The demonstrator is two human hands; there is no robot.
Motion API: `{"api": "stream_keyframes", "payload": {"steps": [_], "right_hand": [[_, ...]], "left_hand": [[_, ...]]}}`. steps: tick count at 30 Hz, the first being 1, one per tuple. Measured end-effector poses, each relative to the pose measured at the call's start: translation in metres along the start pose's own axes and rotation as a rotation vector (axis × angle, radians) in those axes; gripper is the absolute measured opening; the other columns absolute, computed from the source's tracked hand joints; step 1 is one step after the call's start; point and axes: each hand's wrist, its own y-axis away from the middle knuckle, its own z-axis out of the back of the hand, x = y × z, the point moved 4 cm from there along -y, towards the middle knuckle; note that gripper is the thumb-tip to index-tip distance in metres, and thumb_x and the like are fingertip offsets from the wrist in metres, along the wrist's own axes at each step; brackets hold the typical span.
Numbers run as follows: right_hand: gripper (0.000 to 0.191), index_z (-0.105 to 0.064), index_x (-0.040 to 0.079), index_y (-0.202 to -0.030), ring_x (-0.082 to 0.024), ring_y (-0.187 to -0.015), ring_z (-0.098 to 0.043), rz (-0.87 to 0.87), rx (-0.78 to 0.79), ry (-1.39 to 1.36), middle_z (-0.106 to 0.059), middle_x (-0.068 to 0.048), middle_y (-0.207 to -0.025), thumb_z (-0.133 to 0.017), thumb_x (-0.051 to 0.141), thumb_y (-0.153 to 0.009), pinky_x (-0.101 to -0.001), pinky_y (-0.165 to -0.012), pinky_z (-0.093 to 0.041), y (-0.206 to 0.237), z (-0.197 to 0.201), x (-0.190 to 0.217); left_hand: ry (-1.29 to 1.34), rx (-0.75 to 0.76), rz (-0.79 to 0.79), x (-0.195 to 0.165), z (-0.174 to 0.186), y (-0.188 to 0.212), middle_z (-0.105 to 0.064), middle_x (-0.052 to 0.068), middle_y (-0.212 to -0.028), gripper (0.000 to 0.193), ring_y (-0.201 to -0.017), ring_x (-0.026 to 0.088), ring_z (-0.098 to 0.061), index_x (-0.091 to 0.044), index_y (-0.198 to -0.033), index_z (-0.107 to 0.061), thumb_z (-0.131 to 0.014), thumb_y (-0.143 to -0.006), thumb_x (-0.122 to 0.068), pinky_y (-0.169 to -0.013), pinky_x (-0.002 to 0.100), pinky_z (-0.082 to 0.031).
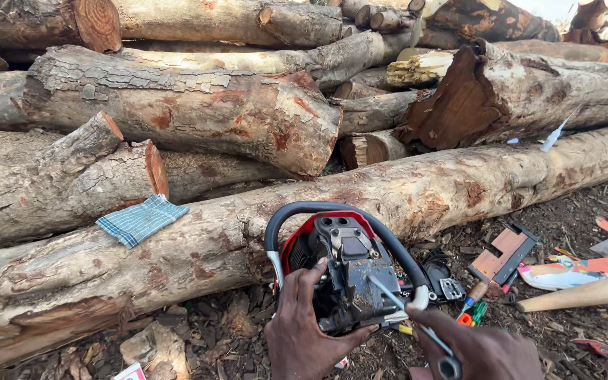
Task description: The person cleans the chainsaw engine with a brush and then uses a wrench to tighten bolts on the chainsaw. The person works on the chainsaw while sitting on the ground near a pile of logs.
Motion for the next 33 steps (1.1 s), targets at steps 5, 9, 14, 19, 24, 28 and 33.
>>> {"api": "stream_keyframes", "payload": {"steps": [5, 9, 14, 19, 24, 28, 33], "right_hand": [[0.036, -0.073, 0.030, -0.124, -0.012, -0.062, -0.076, 0.081, -0.226, -0.236, -0.074, -0.002, -0.066, -0.072, 0.038, -0.089, -0.0345, -0.060, -0.059, 0.006, -0.031, 0.003], [0.037, -0.073, 0.016, -0.125, -0.013, -0.068, -0.077, 0.280, -0.397, -0.573, -0.077, -0.004, -0.075, -0.071, 0.030, -0.091, -0.0315, -0.064, -0.059, 0.019, -0.056, 0.025], [0.037, -0.073, 0.019, -0.125, -0.013, -0.078, -0.076, 0.065, -0.638, -0.529, -0.079, -0.003, -0.082, -0.070, 0.031, -0.090, -0.0317, -0.078, -0.054, 0.029, -0.074, 0.049], [0.040, -0.072, 0.027, -0.132, -0.012, -0.061, -0.078, -0.429, -0.222, -0.580, -0.080, -0.004, -0.077, -0.073, 0.030, -0.092, -0.0283, -0.066, -0.059, 0.014, -0.076, 0.057], [0.032, -0.072, 0.017, -0.129, -0.005, -0.080, -0.077, -0.025, -0.505, -0.938, -0.079, -0.003, -0.096, -0.068, 0.020, -0.097, -0.0210, -0.068, -0.062, 0.003, -0.047, 0.055], [0.034, -0.078, 0.022, -0.126, -0.015, -0.057, -0.070, -0.344, -0.281, -0.640, -0.079, -0.006, -0.072, -0.076, 0.018, -0.093, -0.0272, -0.055, -0.055, 0.003, -0.063, 0.046], [0.033, -0.077, 0.020, -0.116, -0.004, -0.070, -0.074, 0.073, -0.640, -0.548, -0.078, -0.005, -0.075, -0.075, 0.022, -0.084, -0.0242, -0.070, -0.057, 0.013, -0.034, 0.073]], "left_hand": [[-0.009, 0.004, -0.005, -0.001, -0.003, 0.001, -0.054, 0.007, -0.131, 0.120, -0.113, 0.026, -0.066, -0.027, -0.146, -0.042, -0.100, -0.044, -0.054, -0.084, 0.042, -0.064], [-0.012, 0.016, 0.071, 0.002, -0.003, 0.002, -0.055, 0.004, -0.131, 0.118, -0.109, 0.023, -0.069, -0.029, -0.145, -0.042, -0.099, -0.045, -0.057, -0.086, 0.042, -0.064], [-0.043, 0.006, -0.007, -0.001, -0.001, -0.001, -0.054, 0.007, -0.128, 0.118, -0.109, 0.026, -0.068, -0.023, -0.144, -0.042, -0.098, -0.047, -0.060, -0.083, 0.043, -0.064], [-0.048, 0.043, 0.061, 0.002, -0.002, 0.000, -0.054, 0.006, -0.129, 0.124, -0.108, 0.025, -0.069, -0.027, -0.151, -0.043, -0.096, -0.047, -0.068, -0.081, 0.044, -0.065], [-0.011, 0.012, -0.011, 0.004, -0.001, -0.002, -0.055, 0.008, -0.127, 0.115, -0.109, 0.025, -0.069, -0.022, -0.145, -0.043, -0.094, -0.051, -0.065, -0.081, 0.043, -0.065], [-0.005, 0.008, -0.041, 0.005, -0.003, -0.001, -0.055, 0.009, -0.129, 0.115, -0.109, 0.026, -0.069, -0.022, -0.146, -0.044, -0.094, -0.052, -0.064, -0.082, 0.043, -0.065], [-0.013, -0.076, -0.058, 0.005, 0.000, 0.003, -0.057, 0.009, -0.127, 0.115, -0.109, 0.029, -0.070, -0.023, -0.142, -0.047, -0.100, -0.048, -0.061, -0.081, 0.045, -0.064]]}}
